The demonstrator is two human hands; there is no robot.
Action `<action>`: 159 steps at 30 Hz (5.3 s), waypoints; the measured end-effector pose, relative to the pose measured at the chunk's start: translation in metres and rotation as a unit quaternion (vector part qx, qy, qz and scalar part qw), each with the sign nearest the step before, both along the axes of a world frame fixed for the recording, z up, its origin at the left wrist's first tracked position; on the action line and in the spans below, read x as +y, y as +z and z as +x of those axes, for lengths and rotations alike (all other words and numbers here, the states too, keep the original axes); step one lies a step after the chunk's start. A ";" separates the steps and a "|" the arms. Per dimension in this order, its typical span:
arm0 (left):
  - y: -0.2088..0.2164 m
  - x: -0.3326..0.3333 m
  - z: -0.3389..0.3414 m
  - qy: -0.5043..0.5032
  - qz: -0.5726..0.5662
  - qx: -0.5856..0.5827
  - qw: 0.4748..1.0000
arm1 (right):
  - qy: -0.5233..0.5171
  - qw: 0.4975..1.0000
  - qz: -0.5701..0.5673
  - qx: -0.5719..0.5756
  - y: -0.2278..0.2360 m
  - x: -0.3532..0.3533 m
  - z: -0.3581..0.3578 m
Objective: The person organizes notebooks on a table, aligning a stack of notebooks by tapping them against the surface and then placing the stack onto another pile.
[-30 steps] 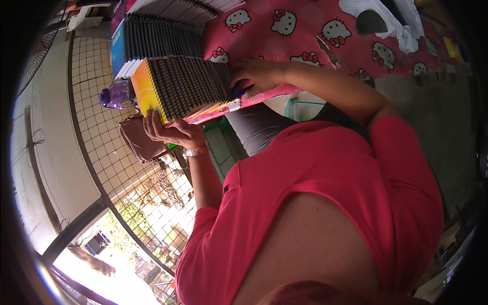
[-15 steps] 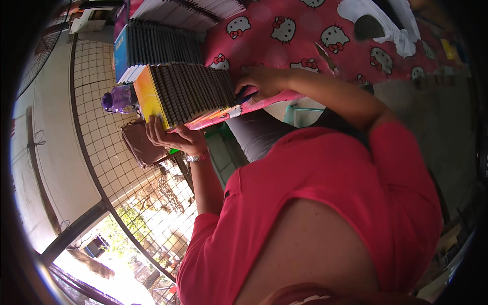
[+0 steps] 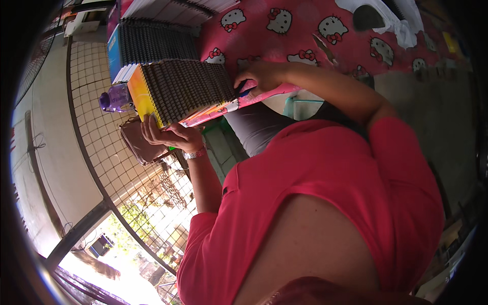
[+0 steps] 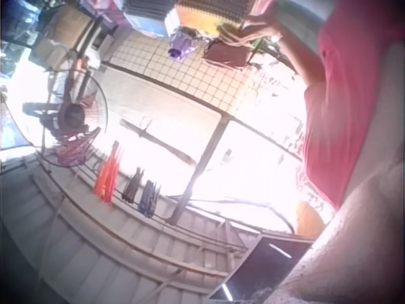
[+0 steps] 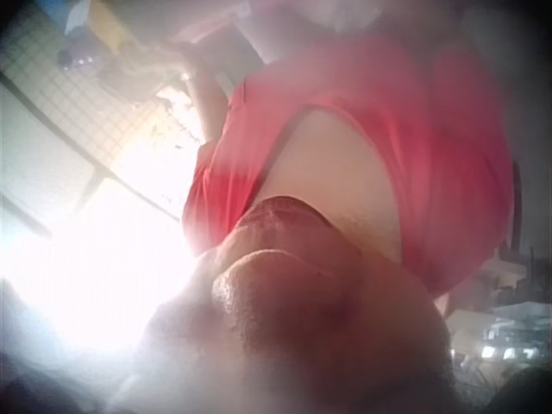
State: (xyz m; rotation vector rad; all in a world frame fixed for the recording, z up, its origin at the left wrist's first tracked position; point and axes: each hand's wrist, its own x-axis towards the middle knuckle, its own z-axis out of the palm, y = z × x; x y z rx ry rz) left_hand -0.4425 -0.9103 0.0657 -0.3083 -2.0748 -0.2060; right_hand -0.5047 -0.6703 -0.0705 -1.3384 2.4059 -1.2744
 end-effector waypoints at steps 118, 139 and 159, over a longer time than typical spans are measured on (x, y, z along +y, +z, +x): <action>-0.008 -0.015 -0.001 -0.038 0.054 0.031 0.997 | -0.029 0.904 0.323 -0.277 0.052 -0.052 -0.022; -0.160 -0.080 0.046 -0.051 0.336 -0.432 0.835 | -0.304 0.887 -0.195 -0.289 -0.021 -0.071 0.035; -0.170 -0.078 -0.028 -0.173 0.071 -0.440 0.879 | -0.323 0.715 -0.339 -0.520 0.022 -0.103 0.054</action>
